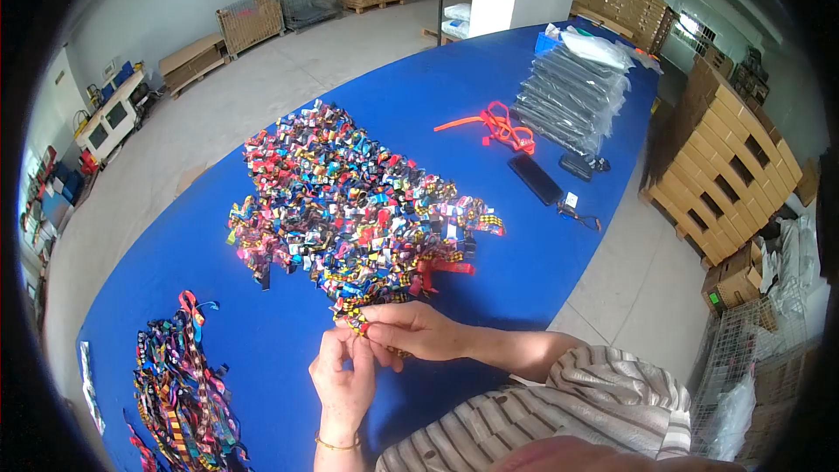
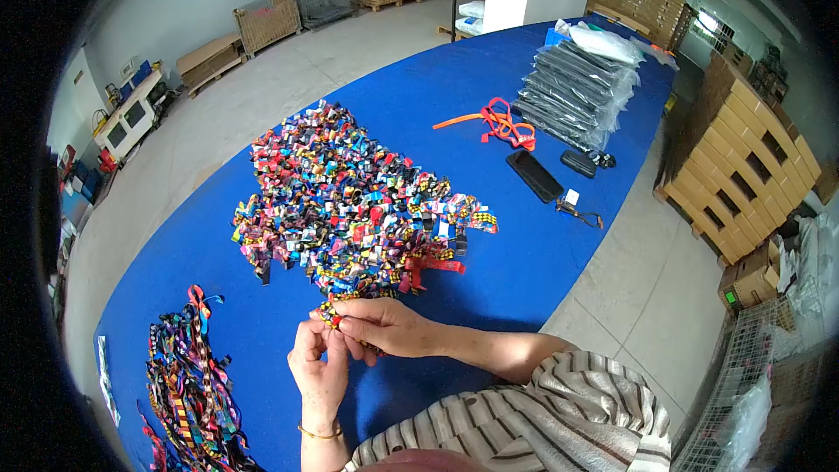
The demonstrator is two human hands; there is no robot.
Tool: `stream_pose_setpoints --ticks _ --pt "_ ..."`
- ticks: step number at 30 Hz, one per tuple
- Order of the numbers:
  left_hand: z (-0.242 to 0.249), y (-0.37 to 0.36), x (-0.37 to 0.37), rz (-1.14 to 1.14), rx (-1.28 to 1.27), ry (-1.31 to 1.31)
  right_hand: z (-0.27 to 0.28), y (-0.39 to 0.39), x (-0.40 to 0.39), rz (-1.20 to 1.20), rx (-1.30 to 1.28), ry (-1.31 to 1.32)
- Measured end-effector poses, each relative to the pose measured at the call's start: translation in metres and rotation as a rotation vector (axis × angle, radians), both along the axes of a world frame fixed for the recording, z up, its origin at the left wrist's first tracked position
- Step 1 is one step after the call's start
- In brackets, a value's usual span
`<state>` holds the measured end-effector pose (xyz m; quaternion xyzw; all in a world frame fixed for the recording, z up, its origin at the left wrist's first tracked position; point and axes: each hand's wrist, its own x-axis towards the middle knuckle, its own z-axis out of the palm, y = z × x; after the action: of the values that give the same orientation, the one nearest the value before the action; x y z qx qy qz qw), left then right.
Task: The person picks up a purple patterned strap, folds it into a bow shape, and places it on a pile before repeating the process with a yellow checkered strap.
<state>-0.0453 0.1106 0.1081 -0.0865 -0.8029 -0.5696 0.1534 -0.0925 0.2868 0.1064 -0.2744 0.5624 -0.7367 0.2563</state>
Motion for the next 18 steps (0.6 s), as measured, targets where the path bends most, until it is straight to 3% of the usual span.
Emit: stream_pose_setpoints --ticks 6,10,18 --pt "0.006 0.002 0.001 -0.070 0.162 -0.114 0.012 0.003 -0.002 -0.043 0.165 0.064" --pt "0.029 -0.002 0.007 -0.126 0.320 -0.266 0.009 -0.003 0.004 -0.099 0.124 0.091" --pt "0.031 -0.017 0.010 -0.185 0.422 -0.244 0.030 -0.017 0.015 -0.152 0.213 0.142"
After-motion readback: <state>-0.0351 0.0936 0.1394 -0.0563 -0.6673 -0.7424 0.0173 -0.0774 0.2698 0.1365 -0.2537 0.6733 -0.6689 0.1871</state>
